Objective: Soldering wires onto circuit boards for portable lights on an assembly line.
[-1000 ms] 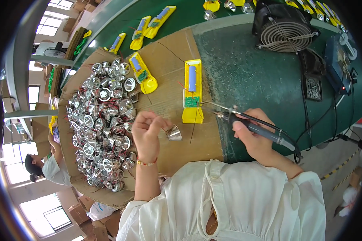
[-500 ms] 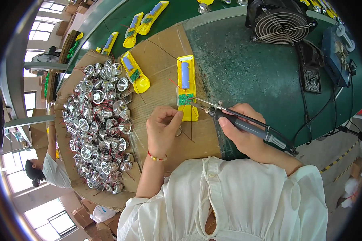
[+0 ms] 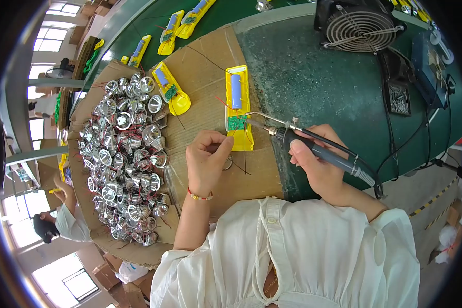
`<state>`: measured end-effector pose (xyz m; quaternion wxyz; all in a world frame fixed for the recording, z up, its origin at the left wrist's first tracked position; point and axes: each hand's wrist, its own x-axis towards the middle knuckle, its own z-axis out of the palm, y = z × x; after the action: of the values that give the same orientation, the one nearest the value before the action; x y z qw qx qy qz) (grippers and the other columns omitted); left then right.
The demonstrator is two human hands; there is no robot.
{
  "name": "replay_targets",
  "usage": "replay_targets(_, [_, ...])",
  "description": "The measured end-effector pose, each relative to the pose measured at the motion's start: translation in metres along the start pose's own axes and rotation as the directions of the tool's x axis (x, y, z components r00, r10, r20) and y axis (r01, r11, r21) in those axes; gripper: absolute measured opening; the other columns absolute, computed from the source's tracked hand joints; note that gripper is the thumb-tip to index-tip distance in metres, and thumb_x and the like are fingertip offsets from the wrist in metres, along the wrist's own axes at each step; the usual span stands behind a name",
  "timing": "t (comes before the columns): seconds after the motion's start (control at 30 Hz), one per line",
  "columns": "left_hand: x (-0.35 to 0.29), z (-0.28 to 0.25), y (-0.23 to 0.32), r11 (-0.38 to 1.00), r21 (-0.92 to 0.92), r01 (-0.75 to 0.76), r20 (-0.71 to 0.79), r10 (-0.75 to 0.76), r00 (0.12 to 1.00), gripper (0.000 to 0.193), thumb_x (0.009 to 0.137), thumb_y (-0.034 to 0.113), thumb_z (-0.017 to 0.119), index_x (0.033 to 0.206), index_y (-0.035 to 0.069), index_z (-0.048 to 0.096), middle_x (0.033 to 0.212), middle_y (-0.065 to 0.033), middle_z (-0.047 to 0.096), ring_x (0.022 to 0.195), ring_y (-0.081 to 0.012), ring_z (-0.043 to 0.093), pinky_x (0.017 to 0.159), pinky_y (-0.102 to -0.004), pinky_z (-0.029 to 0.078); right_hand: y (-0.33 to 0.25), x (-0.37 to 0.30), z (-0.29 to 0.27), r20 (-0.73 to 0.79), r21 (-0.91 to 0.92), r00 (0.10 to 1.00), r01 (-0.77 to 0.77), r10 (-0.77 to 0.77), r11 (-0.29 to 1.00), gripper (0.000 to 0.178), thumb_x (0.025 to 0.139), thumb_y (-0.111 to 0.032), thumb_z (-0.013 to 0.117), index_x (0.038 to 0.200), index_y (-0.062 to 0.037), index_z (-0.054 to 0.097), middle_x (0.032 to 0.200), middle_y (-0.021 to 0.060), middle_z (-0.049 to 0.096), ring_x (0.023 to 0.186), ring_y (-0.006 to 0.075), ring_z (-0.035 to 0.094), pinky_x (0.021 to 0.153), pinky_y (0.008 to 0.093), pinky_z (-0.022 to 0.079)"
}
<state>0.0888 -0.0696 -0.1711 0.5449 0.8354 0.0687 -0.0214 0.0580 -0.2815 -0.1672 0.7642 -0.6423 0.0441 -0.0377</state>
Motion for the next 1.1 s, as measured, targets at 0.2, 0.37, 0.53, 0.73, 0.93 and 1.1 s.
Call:
replay_targets(0.2, [0.001,-0.001,-0.001,0.999,0.03,0.036,0.009,-0.036,0.999,0.009,0.074,0.005,0.067,0.074,-0.003,0.062,0.08,-0.0075,0.057,0.062,-0.0117,0.057,0.055,-0.023,0.047,0.004,-0.003,-0.005,0.017,-0.007,0.999,-0.028,0.028,1.0,0.016,0.084,-0.008,0.058,0.094,0.0006,0.049,0.069,0.0098,0.058,0.055,0.0111,0.055,0.05,0.0222,0.046])
replay_targets(0.37, [-0.003,-0.004,0.0,0.999,0.007,0.047,-0.008,-0.047,0.999,0.011,0.072,0.005,0.068,0.079,-0.002,0.062,0.082,-0.0079,0.056,0.07,-0.0138,0.058,0.06,-0.0245,0.047,0.004,-0.003,-0.007,0.023,0.038,0.997,-0.077,0.077,0.996,0.016,0.082,-0.006,0.062,0.092,0.0001,0.052,0.072,0.0077,0.058,0.059,0.0089,0.055,0.052,0.0215,0.048])
replay_targets(0.53, [-0.016,-0.03,0.008,0.844,0.323,-0.428,0.179,0.39,0.903,0.023,0.062,0.011,0.076,0.082,0.007,0.065,0.107,-0.0092,0.051,0.1,-0.0281,0.052,0.081,-0.0371,0.045,0.005,-0.003,-0.014,0.019,0.037,0.996,-0.085,0.084,0.996,0.016,0.082,-0.007,0.063,0.091,-0.0003,0.052,0.073,0.0077,0.059,0.059,0.0086,0.055,0.052,0.0214,0.047])
replay_targets(0.73, [-0.026,-0.022,-0.004,0.616,0.528,-0.584,0.313,0.499,0.808,0.018,0.059,0.015,0.075,0.076,0.013,0.068,0.107,-0.0073,0.053,0.115,-0.0363,0.041,0.094,-0.0447,0.035,0.005,-0.003,-0.013,0.08,0.009,0.996,-0.031,0.031,0.999,0.014,0.083,-0.007,0.057,0.093,0.0003,0.049,0.072,0.0088,0.056,0.056,0.0105,0.054,0.048,0.0218,0.045])
replay_targets(0.93, [-0.015,-0.016,0.003,0.902,0.28,-0.329,0.084,0.319,0.944,0.007,0.069,0.005,0.069,0.075,0.004,0.064,0.096,-0.0098,0.057,0.099,-0.0306,0.052,0.083,-0.0386,0.043,0.006,-0.001,-0.01,0.093,-0.026,0.996,0.003,-0.001,1.0,0.017,0.08,-0.007,0.064,0.09,0.0009,0.053,0.073,0.0072,0.059,0.058,0.0081,0.056,0.05,0.0211,0.046])
replay_targets(1.1, [-0.003,0.0,0.005,0.99,0.102,-0.098,0.009,0.097,0.995,0.007,0.073,0.005,0.067,0.075,0.0,0.062,0.086,-0.0108,0.059,0.076,-0.0196,0.057,0.061,-0.027,0.048,0.009,0.006,-0.003,0.103,-0.075,0.994,-0.021,0.029,0.997,0.015,0.08,-0.007,0.064,0.088,0.001,0.054,0.072,0.0064,0.059,0.059,0.0075,0.057,0.051,0.0203,0.045])
